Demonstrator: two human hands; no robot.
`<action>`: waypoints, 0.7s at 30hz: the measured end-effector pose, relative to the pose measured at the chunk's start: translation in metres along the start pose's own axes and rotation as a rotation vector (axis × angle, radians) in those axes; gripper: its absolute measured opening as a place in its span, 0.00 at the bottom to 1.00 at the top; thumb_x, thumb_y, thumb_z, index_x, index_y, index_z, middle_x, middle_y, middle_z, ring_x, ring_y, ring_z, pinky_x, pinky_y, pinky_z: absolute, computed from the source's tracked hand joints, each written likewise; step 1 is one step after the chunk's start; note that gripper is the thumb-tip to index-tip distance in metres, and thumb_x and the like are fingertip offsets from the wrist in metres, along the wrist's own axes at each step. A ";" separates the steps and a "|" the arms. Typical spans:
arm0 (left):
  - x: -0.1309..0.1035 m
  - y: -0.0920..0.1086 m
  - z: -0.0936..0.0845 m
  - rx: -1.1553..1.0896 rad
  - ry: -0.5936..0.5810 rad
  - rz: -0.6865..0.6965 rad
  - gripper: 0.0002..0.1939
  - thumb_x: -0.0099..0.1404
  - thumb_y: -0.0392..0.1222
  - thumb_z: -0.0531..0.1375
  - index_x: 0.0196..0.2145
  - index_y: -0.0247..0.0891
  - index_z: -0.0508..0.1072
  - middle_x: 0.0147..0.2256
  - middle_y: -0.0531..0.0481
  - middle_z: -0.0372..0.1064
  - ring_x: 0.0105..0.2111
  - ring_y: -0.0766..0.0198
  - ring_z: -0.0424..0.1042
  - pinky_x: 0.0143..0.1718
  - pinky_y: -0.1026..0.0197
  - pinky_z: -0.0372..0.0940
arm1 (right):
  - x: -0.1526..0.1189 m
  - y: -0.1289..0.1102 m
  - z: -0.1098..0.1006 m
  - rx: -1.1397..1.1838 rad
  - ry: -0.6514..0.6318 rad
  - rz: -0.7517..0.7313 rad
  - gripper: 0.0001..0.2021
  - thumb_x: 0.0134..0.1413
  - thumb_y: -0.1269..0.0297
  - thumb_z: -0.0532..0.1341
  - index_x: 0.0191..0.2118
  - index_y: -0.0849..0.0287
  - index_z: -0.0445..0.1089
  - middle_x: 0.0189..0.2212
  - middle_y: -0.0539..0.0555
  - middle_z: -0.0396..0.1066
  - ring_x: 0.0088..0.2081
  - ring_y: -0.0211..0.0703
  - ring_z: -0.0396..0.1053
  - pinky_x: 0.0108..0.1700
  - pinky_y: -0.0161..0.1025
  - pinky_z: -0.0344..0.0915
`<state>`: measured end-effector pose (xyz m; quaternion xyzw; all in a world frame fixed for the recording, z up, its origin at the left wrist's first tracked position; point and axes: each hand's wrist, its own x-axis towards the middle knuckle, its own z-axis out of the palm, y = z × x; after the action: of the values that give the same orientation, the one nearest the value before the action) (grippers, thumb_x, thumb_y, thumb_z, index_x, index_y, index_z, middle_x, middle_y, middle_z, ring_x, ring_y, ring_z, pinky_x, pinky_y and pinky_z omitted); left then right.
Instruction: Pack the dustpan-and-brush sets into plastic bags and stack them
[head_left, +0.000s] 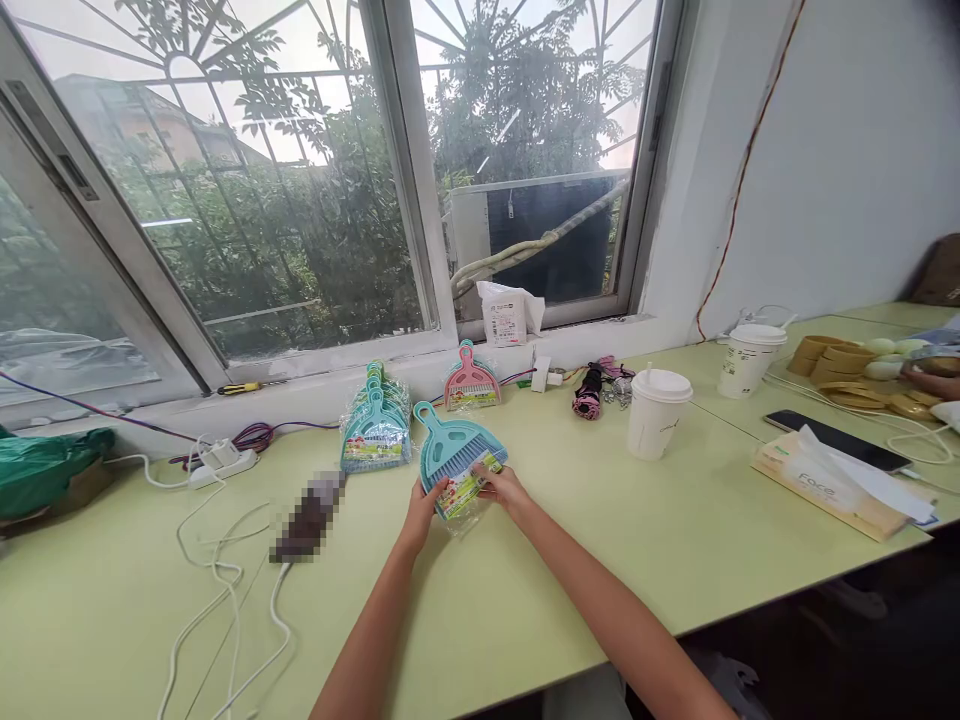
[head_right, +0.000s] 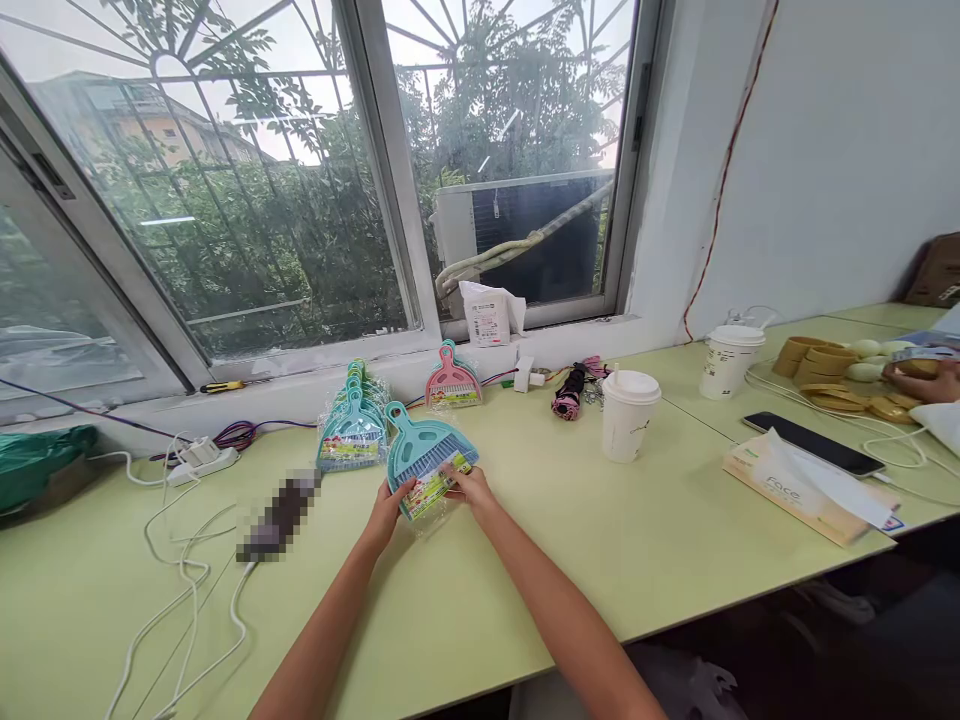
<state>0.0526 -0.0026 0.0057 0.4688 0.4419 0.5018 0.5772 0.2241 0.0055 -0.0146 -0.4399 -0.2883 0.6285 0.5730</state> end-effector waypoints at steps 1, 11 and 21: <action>-0.001 0.000 0.001 0.003 -0.023 0.008 0.30 0.46 0.54 0.68 0.44 0.36 0.68 0.42 0.41 0.73 0.36 0.55 0.74 0.31 0.60 0.67 | 0.000 0.002 0.001 -0.003 0.030 -0.017 0.15 0.42 0.62 0.70 0.35 0.63 0.70 0.32 0.56 0.75 0.27 0.40 0.74 0.28 0.36 0.74; 0.008 -0.007 -0.005 -0.061 0.053 0.038 0.24 0.46 0.49 0.68 0.39 0.36 0.71 0.34 0.45 0.74 0.33 0.58 0.73 0.35 0.58 0.66 | -0.003 -0.006 -0.001 0.008 -0.080 0.049 0.15 0.40 0.63 0.70 0.34 0.62 0.70 0.31 0.57 0.76 0.28 0.41 0.74 0.29 0.38 0.75; 0.007 -0.007 -0.006 -0.067 0.027 -0.008 0.28 0.45 0.49 0.69 0.43 0.36 0.70 0.37 0.44 0.74 0.34 0.56 0.74 0.35 0.59 0.67 | 0.000 -0.001 -0.004 0.028 -0.139 -0.043 0.13 0.36 0.68 0.71 0.32 0.63 0.73 0.31 0.55 0.77 0.32 0.42 0.76 0.37 0.37 0.73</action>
<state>0.0483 0.0051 -0.0023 0.4404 0.4344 0.5202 0.5888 0.2277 0.0047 -0.0153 -0.3810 -0.3279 0.6491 0.5709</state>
